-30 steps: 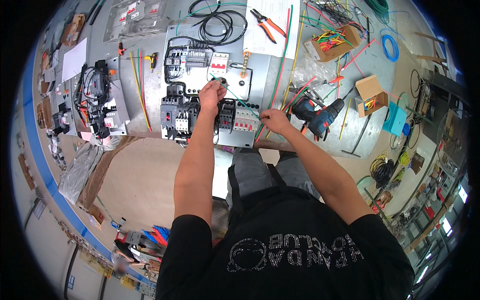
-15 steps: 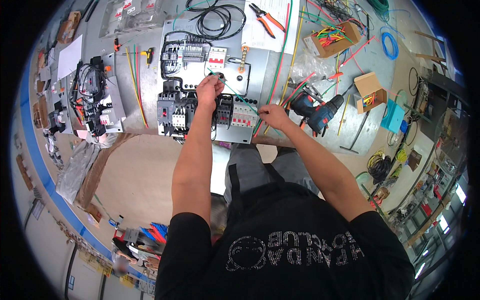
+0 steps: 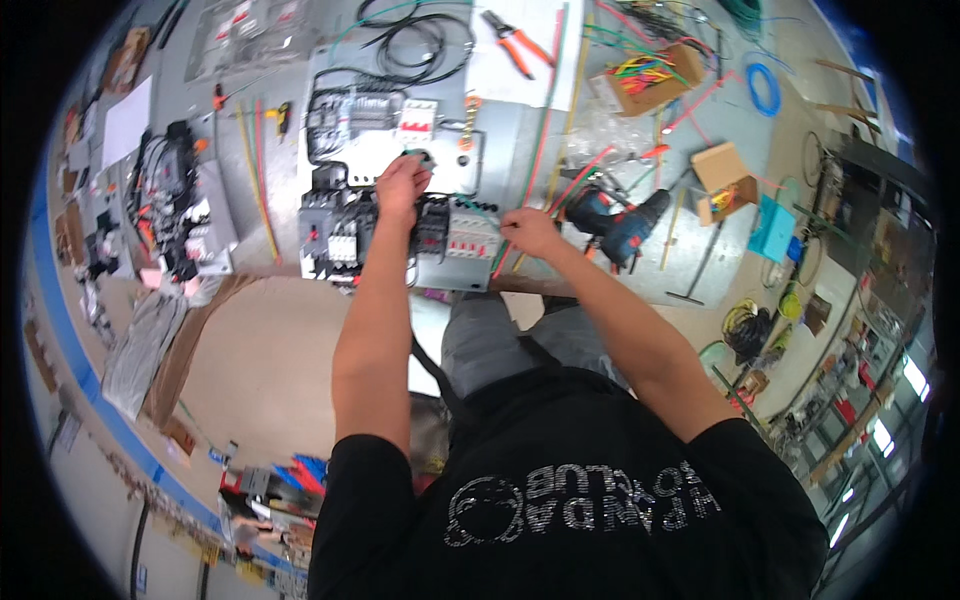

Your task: The person measures and cuts multiple colored wires, strips their ends with pliers, and routes them into an open electrical panel on a workbench. The person handles yellow, green, red, and black wires, using wire cutters and pliers to prepare and place the wires into terminal blocks.

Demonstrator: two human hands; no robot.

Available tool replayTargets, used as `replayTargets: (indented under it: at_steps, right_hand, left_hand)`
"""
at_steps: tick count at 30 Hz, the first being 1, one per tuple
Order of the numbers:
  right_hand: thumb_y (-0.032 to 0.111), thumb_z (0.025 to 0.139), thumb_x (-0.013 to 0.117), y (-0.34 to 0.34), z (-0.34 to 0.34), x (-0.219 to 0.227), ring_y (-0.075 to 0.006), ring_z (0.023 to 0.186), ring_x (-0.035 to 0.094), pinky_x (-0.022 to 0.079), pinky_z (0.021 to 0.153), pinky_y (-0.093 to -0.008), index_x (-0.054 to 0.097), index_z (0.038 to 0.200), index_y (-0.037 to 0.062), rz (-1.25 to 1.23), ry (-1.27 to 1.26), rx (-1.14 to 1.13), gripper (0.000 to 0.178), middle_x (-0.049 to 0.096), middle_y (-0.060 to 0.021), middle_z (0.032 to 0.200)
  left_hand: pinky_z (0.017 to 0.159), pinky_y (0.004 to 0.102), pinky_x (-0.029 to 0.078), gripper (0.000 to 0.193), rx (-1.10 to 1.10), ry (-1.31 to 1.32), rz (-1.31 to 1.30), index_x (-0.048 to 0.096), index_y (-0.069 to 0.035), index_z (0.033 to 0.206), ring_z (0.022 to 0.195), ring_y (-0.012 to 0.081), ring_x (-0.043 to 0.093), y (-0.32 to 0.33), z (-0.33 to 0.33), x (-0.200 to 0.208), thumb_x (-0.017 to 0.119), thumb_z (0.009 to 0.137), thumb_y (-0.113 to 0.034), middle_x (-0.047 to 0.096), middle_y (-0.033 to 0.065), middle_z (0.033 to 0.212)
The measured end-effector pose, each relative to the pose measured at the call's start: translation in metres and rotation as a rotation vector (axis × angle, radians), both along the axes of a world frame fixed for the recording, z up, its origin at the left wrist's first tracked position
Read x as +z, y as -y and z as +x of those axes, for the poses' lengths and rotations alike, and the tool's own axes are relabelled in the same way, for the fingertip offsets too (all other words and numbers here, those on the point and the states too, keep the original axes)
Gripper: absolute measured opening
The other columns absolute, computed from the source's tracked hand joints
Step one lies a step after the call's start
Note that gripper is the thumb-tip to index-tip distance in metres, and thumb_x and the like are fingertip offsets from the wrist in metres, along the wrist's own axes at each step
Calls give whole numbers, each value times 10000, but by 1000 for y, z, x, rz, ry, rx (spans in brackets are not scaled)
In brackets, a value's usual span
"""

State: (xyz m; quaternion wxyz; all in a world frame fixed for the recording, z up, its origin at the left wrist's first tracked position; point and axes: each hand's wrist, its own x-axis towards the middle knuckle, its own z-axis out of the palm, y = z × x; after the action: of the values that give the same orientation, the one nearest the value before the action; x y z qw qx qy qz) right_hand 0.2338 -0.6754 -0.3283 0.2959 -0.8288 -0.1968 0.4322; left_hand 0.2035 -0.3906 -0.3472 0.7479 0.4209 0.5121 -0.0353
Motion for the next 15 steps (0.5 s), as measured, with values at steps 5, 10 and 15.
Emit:
replayTargets:
  at_steps: [5,10,15]
  right_hand:
    - [202,866,625,-2,-11,18,-425,889,687,557,783,-520,706,900,72,0,202,-55,156,710,-195,901]
    - [180,908,633,-8,-24,84,-408,844,681,541,749,-498,665,918,39,281,186,-157,145,690,-189,873]
    - [200,941,662,20,-36,131,-356,794,679,519,715,-441,659,947,29,403,19,-80,171,684,-163,850]
  left_hand:
    - [864,325,561,206,11,186,61,673,-61,1158,922,151,691,9,5,36,634,1029,-216,736,72,1031]
    - [880,326,539,238,-30,295,-4,619,-21,1194,922,152,670,61,-11,116,551,1093,-225,719,89,1067]
    - [806,319,560,179,-54,331,8,616,-39,1165,847,148,661,137,-71,151,556,1092,-191,681,44,946]
